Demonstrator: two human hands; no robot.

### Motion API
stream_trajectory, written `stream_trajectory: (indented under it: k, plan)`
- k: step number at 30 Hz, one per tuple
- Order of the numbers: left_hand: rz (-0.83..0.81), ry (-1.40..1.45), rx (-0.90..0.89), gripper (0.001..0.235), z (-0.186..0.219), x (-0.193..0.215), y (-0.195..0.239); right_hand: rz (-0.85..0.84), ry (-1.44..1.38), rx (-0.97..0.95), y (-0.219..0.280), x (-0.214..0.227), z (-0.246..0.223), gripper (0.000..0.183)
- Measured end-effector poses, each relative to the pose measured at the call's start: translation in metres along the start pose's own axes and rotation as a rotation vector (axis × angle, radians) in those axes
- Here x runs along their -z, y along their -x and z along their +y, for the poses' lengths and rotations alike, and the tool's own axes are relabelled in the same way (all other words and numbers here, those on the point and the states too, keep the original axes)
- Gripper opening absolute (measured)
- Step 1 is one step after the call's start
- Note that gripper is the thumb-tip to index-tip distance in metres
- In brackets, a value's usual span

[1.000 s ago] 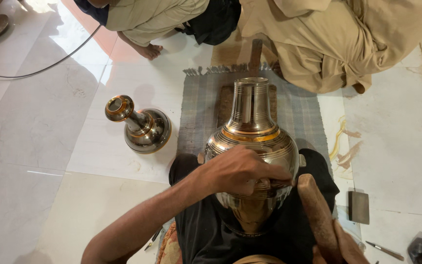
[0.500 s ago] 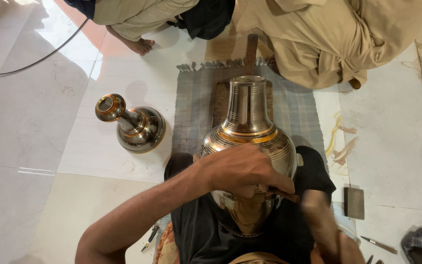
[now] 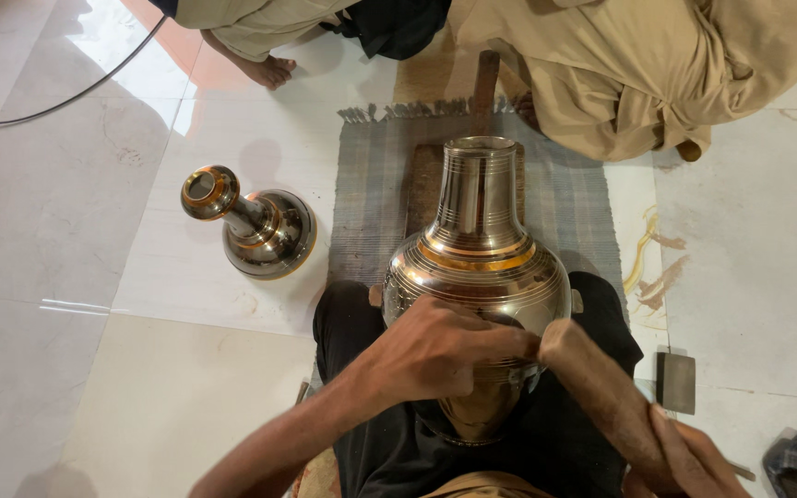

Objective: The person sits on the floor and uses a wooden mallet to repeatedly strike a metal chisel held against a large silver-colored metal vessel. The person rotates the vessel slightly to work on different sections of the body while maintaining the hammering rhythm.

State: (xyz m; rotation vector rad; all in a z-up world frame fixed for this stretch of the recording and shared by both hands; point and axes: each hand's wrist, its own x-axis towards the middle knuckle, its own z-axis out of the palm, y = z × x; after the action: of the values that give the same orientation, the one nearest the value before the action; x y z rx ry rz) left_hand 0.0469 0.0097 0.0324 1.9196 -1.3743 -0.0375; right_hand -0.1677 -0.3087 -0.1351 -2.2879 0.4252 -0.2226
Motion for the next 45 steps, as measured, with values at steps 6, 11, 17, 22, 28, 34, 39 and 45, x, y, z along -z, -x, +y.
stream_trajectory:
  k: [6,11,17,22,28,34,39,45]
  plan:
    - [0.707,-0.025,0.291,0.044,0.029,-0.048,0.006,0.079,-0.079,0.037,-0.006,0.01,-0.114,0.073]
    - [0.923,-0.045,0.394,0.034,0.036,-0.076,0.005,-0.035,-0.119,-0.021,-0.037,0.034,-0.178,0.074]
    - [1.049,-0.141,0.406,0.041,0.037,-0.092,0.006,-0.221,-0.169,0.426,-0.09,0.08,-0.231,0.077]
    - [0.978,-0.177,0.52,0.045,0.038,-0.092,0.011,-0.586,0.733,0.47,-0.111,0.114,-0.255,0.083]
    - [0.772,-0.15,0.429,0.035,0.034,-0.071,0.015,-0.521,0.682,0.478,-0.119,0.122,-0.265,0.086]
    - [0.425,-0.013,0.286,0.046,0.024,-0.037,0.009,-0.343,0.428,0.18,-0.088,0.107,-0.211,0.073]
    - [0.074,0.063,0.315,0.053,0.02,-0.006,-0.006,-0.067,0.032,0.292,-0.049,0.081,-0.143,0.062]
    - [0.053,-0.102,-0.058,0.052,0.015,0.007,-0.028,-0.101,0.042,0.215,-0.003,0.025,0.017,0.048]
